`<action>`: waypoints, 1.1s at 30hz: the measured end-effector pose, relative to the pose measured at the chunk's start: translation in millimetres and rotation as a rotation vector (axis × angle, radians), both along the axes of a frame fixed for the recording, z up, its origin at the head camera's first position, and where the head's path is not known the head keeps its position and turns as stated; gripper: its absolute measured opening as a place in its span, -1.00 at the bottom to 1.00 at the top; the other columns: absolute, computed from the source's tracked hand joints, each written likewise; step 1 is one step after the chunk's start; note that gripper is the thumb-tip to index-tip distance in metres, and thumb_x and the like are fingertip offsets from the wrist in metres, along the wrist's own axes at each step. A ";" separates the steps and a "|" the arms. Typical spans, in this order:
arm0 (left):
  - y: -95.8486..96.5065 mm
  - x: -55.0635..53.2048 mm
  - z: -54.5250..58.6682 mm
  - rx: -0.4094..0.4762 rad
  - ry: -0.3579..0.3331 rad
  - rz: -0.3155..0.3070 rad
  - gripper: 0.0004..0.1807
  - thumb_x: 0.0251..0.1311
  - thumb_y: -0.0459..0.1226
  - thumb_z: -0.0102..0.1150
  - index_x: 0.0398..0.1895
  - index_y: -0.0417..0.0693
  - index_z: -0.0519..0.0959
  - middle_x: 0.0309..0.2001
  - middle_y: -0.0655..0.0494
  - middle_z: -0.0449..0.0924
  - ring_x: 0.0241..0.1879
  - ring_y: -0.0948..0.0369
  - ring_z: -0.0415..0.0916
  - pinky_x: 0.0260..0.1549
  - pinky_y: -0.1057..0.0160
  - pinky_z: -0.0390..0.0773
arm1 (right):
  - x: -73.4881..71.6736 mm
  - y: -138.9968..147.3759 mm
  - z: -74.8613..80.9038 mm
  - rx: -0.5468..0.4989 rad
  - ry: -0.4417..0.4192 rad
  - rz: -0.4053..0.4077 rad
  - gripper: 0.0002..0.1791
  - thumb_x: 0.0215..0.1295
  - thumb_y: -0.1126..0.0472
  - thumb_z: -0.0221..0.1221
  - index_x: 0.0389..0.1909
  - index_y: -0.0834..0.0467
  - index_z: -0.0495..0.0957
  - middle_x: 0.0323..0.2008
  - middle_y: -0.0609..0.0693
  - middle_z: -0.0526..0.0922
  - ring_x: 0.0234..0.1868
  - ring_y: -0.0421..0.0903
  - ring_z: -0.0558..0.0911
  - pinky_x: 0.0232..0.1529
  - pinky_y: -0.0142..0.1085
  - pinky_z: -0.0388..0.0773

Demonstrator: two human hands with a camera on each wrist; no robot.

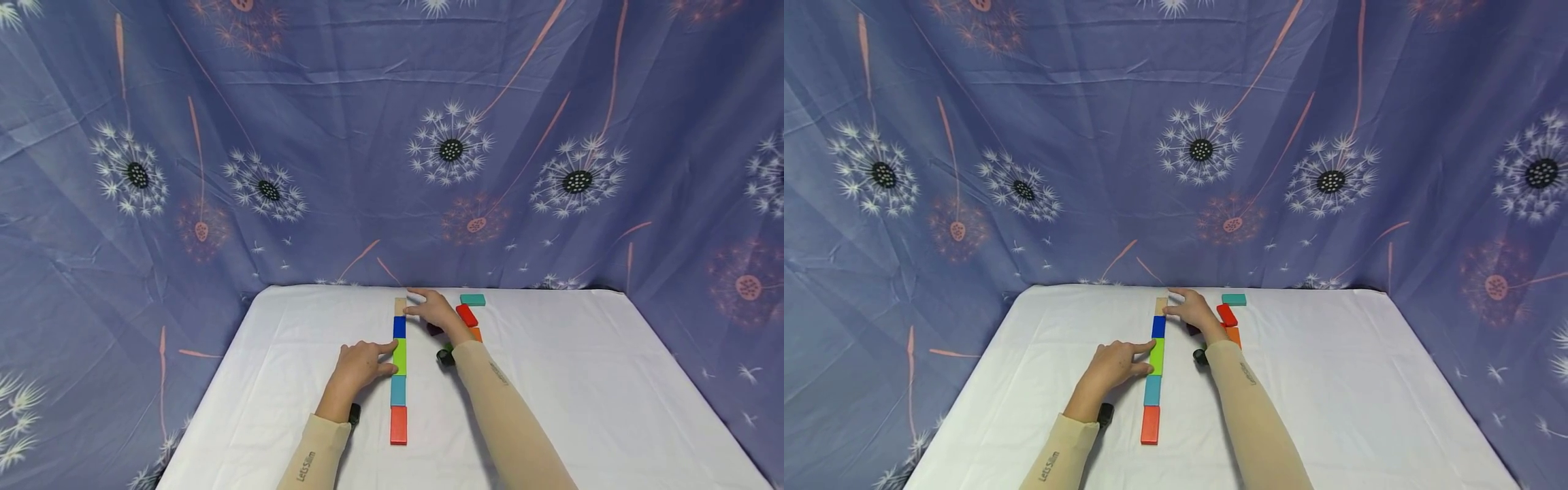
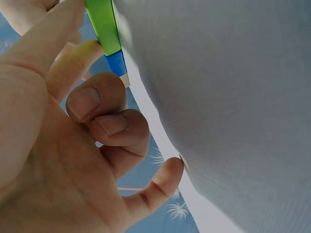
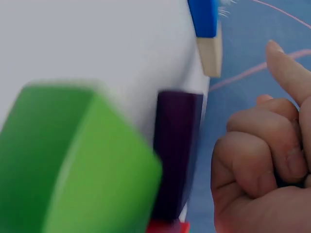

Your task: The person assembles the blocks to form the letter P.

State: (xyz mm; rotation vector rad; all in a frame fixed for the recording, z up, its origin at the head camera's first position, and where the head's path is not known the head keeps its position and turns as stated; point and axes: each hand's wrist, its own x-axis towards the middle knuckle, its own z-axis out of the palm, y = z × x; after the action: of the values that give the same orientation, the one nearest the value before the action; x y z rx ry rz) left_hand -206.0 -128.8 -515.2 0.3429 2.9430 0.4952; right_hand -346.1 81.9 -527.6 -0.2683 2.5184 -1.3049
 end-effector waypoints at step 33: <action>2.1 4.1 0.3 0.000 0.014 0.016 -0.33 0.19 0.14 0.48 0.40 0.41 0.60 0.14 -0.16 0.78 0.17 -0.15 0.72 0.27 -0.41 0.45 | 39.6 100.2 -16.8 0.111 0.094 -0.117 -0.44 0.26 -0.06 0.50 0.30 -0.14 0.70 0.38 0.22 0.58 0.19 0.13 0.57 0.06 -0.14 0.59</action>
State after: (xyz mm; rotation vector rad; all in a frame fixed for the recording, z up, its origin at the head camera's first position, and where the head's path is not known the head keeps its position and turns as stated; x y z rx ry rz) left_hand -201.9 -126.7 -514.9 0.3238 2.9613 0.4968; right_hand -306.6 182.1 -544.4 -0.1635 2.7117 -1.2148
